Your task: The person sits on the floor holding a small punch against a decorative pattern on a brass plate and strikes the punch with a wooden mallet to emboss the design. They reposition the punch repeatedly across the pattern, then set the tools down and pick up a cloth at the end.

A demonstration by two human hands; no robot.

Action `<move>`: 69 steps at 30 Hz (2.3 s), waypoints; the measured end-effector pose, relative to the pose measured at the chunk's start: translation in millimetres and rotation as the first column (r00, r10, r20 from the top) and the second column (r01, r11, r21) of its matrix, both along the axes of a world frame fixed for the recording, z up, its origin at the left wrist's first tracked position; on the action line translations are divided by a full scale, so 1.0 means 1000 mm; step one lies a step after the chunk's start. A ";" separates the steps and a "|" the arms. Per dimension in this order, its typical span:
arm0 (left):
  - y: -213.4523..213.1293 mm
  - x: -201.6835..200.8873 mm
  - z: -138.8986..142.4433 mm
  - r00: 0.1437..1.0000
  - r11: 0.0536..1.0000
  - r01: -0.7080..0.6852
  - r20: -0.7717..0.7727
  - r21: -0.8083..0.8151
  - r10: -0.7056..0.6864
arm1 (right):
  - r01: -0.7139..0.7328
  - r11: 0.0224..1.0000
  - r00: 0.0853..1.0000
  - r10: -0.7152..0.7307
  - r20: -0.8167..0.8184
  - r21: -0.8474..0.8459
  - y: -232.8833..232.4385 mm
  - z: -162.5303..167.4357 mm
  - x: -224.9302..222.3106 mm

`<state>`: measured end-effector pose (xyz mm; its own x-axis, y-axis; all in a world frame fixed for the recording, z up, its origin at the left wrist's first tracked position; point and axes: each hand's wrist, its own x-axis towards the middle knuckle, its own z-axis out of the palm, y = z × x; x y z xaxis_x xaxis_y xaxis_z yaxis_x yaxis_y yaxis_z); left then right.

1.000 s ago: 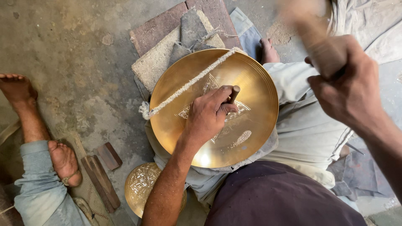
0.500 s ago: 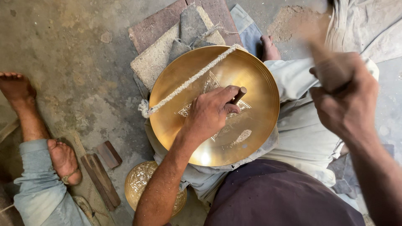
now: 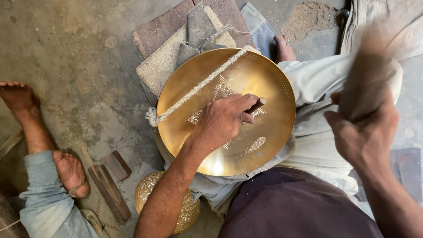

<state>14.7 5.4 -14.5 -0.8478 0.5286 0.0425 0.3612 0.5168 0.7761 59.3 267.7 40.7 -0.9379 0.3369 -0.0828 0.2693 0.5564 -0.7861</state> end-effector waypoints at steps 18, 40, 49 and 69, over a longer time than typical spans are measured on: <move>-0.039 0.082 0.001 0.813 0.656 -0.555 0.168 0.512 0.558 | -0.265 0.926 0.845 0.088 0.527 0.270 0.081 -0.073 0.074; -0.056 0.204 -0.030 0.421 0.264 -0.831 0.243 0.490 0.874 | 0.057 0.701 0.957 -0.241 0.160 0.711 0.142 -0.133 0.194; -0.044 0.205 -0.038 0.369 0.186 -0.827 0.263 0.530 0.891 | 0.045 0.653 0.898 -0.359 0.256 0.756 0.180 -0.128 0.180; -0.036 0.206 -0.030 0.359 0.229 -0.808 0.144 0.542 0.922 | 0.358 0.712 0.880 -0.474 0.037 0.604 0.176 -0.122 0.111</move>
<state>220.9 -30.9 -44.1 -0.7115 -0.6738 0.1995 0.0744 0.2102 0.9748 170.0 443.3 -81.0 -0.6786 0.7272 0.1033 0.6818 0.6760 -0.2795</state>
